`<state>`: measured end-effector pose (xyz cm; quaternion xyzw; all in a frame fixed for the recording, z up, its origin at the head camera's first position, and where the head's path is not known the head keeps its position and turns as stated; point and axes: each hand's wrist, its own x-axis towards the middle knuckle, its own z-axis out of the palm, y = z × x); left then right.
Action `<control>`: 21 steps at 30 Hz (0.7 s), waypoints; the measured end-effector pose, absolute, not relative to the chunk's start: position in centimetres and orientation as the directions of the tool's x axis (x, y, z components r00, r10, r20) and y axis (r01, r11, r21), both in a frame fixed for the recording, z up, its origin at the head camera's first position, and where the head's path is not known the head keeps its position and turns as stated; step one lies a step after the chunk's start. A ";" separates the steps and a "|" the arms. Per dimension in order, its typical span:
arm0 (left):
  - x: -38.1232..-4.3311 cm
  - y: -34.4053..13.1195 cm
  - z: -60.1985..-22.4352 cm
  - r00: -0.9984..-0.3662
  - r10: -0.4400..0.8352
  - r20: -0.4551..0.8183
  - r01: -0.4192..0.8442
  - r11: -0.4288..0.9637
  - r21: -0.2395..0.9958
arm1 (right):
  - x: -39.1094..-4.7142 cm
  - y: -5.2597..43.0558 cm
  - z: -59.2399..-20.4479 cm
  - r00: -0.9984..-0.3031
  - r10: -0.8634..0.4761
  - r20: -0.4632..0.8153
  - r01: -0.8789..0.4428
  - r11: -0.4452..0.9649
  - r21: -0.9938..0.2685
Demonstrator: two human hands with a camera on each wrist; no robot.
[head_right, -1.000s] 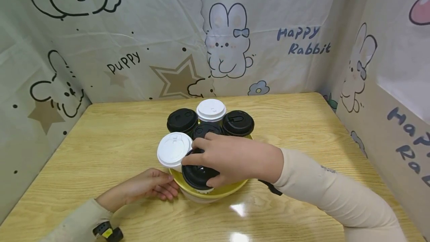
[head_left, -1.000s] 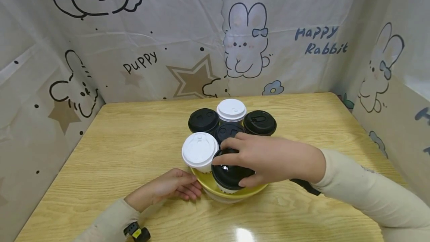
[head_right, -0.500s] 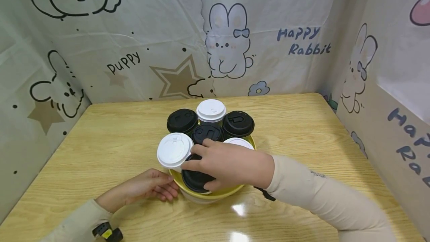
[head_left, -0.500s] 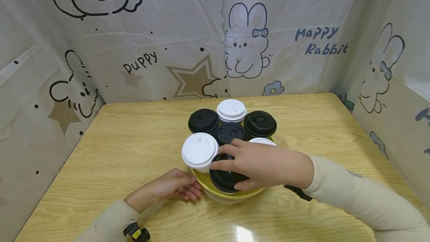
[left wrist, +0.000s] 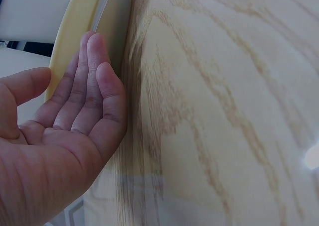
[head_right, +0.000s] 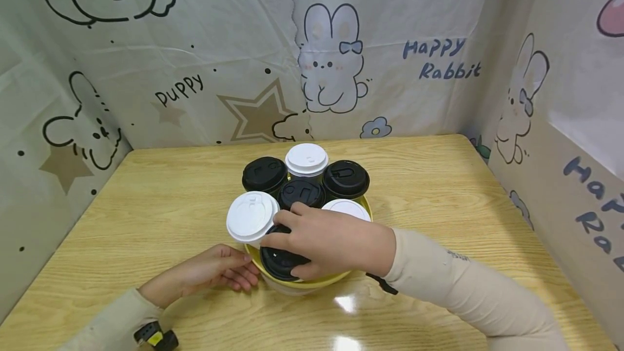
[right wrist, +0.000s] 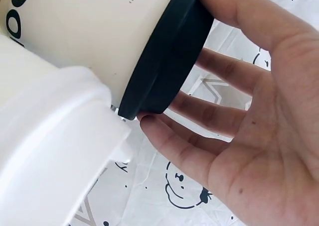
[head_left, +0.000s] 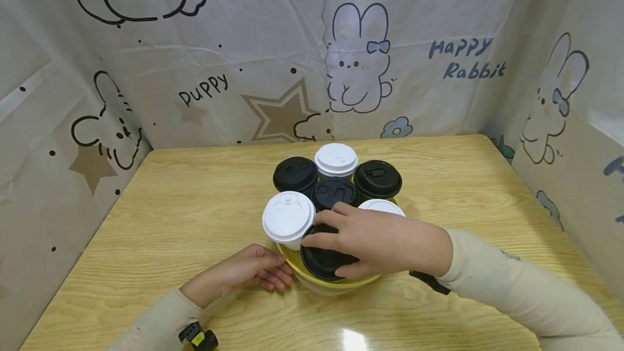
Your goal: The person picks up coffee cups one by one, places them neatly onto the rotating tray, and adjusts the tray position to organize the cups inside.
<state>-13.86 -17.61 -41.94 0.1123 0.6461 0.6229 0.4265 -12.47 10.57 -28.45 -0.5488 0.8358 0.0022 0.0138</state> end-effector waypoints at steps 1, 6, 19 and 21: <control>-13.9 -17.6 -41.9 -0.611 0.677 -0.412 -0.387 0.199 0.900 | -12.5 10.6 -28.5 -0.395 -0.918 -0.017 -0.918 0.395 -0.009; -13.8 -17.6 -41.9 -0.614 0.673 -0.412 -0.386 0.199 0.901 | -12.4 10.6 -28.9 -0.412 -0.911 -0.013 -0.911 0.412 -0.024; -13.8 -17.5 -41.8 -0.618 0.667 -0.417 -0.389 0.202 0.899 | -12.5 11.2 -29.5 -0.424 -0.905 0.031 -0.906 0.424 -0.008; -13.8 -17.5 -41.8 -0.618 0.666 -0.418 -0.392 0.201 0.898 | -12.5 11.3 -29.5 -0.426 -0.904 0.025 -0.905 0.426 -0.010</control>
